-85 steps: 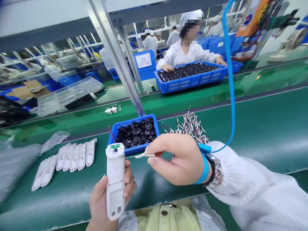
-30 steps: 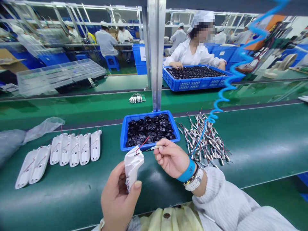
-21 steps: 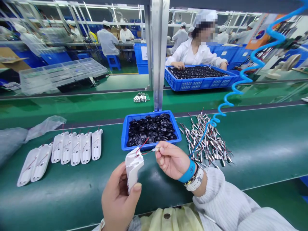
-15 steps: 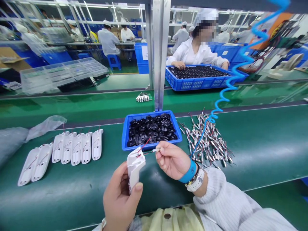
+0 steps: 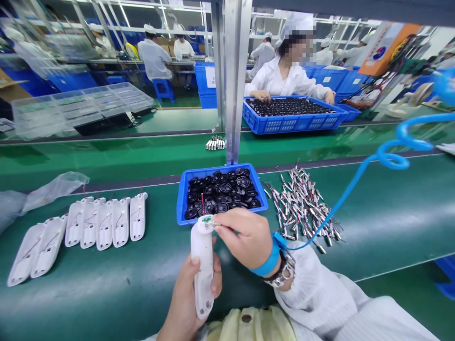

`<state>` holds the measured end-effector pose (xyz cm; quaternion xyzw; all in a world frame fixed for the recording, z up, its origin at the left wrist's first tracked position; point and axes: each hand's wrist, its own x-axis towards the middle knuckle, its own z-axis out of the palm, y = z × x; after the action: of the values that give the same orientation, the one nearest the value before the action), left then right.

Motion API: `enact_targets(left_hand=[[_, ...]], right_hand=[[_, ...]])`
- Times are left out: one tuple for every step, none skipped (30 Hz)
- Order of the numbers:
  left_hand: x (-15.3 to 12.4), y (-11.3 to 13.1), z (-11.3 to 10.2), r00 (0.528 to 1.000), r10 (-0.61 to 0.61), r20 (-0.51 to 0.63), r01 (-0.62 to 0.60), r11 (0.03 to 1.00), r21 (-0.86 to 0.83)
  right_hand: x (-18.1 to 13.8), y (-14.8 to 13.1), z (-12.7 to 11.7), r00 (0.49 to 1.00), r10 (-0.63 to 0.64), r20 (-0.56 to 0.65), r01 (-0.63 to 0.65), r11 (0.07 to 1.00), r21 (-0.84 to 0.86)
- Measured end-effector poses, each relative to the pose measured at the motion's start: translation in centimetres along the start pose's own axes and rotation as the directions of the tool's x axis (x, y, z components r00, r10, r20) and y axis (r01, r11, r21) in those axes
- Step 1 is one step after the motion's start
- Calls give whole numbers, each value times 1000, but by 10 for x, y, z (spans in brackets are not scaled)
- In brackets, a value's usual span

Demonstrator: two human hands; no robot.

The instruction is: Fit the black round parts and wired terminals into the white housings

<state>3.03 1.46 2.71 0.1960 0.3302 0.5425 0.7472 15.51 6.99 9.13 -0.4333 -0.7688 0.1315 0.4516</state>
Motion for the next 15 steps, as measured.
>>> enact_targets(left_hand=[[1, 0, -1, 1000, 4, -12, -4, 1000, -13], [1, 0, -3, 1000, 4, -21, -4, 1000, -18], [2, 0, -4, 1000, -2, -28, 1, 1000, -20], [2, 0, -7, 999, -13, -30, 13, 1000, -21], [3, 0, -9, 999, -25, -34, 24, 999, -21], [3, 1, -11, 999, -26, -37, 25, 1000, -18], [2, 2, -13, 999, -14, -43, 13, 1000, -8], [2, 3, -14, 999, 14, -51, -13, 1000, 7], [2, 4, -16, 997, 51, -64, -49, 998, 29], [1, 6, -17, 993, 86, -76, -82, 995, 56], [1, 7, -18, 989, 119, -88, -111, 990, 88], [2, 8, -19, 985, 142, -97, -130, 984, 120], [3, 9, -20, 982, 158, -105, -141, 979, 149], [3, 9, -21, 981, 163, -107, -144, 975, 170], [4, 9, -22, 982, 159, -106, -139, 974, 179]], right_hand=[[0, -1, 3, 999, -38, 16, 38, 999, -30], [1, -2, 6, 997, -66, 28, 68, 996, -50], [1, -3, 9, 996, -82, 39, 84, 994, -62], [2, -4, 11, 995, -84, 48, 87, 994, -68], [3, -4, 13, 996, -71, 60, 76, 995, -71], [4, -5, 14, 996, -46, 76, 52, 996, -70], [5, -6, 15, 995, -14, 101, 20, 998, -65], [6, -7, 15, 991, 18, 130, -11, 998, -55], [7, -8, 16, 986, 45, 160, -39, 998, -43], [8, -9, 16, 979, 72, 191, -68, 997, -27], [9, -10, 16, 969, 106, 223, -108, 994, -2], [11, -11, 16, 955, 148, 256, -164, 986, 40], [13, -11, 16, 935, 201, 291, -237, 967, 93], [15, -10, 17, 907, 261, 330, -325, 933, 154], [18, -9, 18, 868, 324, 376, -423, 879, 218]])
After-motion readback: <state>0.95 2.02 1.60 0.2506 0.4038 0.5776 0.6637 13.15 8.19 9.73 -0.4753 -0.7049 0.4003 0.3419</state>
